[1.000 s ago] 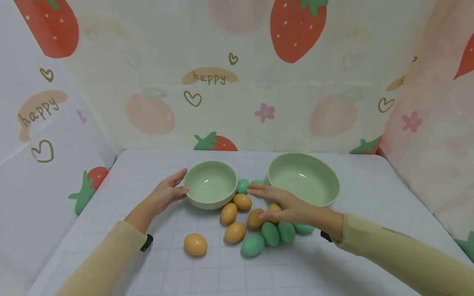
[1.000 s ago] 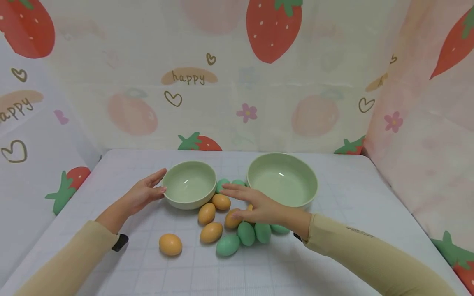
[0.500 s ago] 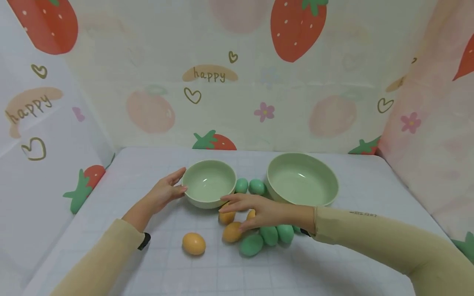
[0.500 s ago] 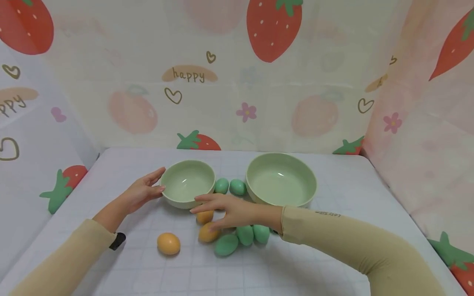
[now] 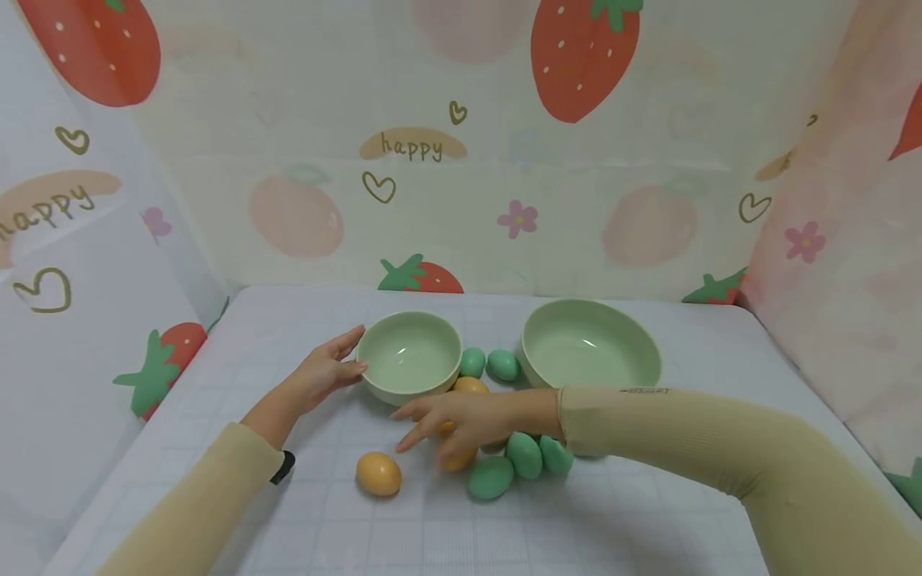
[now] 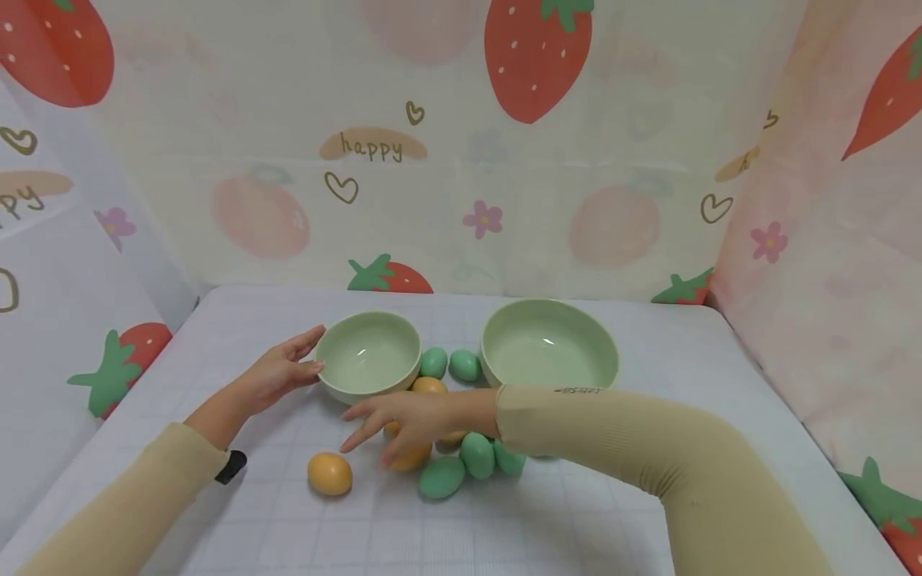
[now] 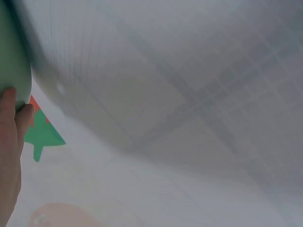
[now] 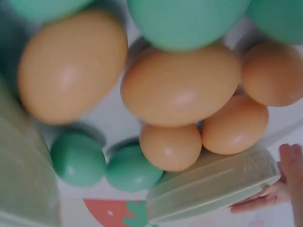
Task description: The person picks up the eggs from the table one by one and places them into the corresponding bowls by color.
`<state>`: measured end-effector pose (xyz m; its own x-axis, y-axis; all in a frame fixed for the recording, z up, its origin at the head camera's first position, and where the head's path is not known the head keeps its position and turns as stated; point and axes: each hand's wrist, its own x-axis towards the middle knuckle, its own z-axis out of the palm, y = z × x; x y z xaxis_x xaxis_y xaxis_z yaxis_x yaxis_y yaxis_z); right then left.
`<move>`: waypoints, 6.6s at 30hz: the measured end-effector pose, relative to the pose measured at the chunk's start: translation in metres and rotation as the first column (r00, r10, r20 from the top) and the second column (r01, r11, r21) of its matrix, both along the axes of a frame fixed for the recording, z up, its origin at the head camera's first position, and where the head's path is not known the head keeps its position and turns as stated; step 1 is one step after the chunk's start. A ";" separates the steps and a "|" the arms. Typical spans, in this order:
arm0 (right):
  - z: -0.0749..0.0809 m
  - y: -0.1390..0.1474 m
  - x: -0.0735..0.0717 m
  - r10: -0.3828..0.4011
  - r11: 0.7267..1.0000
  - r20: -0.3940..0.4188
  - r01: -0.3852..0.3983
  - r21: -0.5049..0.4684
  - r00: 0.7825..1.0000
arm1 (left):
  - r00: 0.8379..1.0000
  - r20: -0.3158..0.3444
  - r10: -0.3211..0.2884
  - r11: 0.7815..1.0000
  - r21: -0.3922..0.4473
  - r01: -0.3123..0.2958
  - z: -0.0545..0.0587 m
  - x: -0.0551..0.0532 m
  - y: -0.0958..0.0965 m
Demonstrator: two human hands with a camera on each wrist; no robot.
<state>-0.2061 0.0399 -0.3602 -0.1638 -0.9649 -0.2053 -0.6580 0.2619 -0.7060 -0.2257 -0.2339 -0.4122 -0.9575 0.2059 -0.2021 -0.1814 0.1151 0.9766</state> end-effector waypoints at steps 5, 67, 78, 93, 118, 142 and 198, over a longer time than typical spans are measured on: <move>-0.001 -0.015 -0.001 0.128 0.992 -0.105 -0.126 0.025 0.986 | 1.000 0.005 -0.005 1.000 -0.011 0.005 0.000 -0.003 -0.001; 0.007 -0.039 -0.004 -0.113 0.994 0.040 0.112 0.013 0.993 | 1.000 0.016 0.001 0.999 -0.036 0.000 0.006 -0.001 0.002; 0.021 -0.024 -0.015 -0.200 0.976 0.154 0.210 -0.056 0.968 | 1.000 0.012 -0.001 0.999 -0.037 0.002 0.005 0.001 0.002; 0.031 -0.013 -0.033 -0.304 0.940 0.109 0.317 -0.130 0.946 | 0.999 0.029 0.012 0.999 -0.045 -0.011 0.006 -0.002 0.002; 0.002 -0.029 -0.058 -0.593 0.765 0.175 0.617 -0.183 0.786 | 0.998 0.051 0.031 0.999 -0.010 -0.031 0.007 0.001 0.006; -0.020 -0.060 -0.075 -0.644 0.759 0.063 0.647 -0.070 0.762 | 0.999 0.043 0.031 0.999 0.018 -0.031 0.006 0.002 0.004; -0.002 -0.026 -0.066 -0.655 0.738 0.195 0.673 -0.045 0.730 | 0.998 0.043 0.043 0.999 -0.028 -0.041 0.007 0.005 0.006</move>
<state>-0.2726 0.0136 -0.3618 -0.7461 -0.6384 -0.1893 -0.2238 0.5082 -0.8317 -0.2208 -0.2275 -0.4048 -0.9554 0.1597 -0.2483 -0.2285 0.1324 0.9645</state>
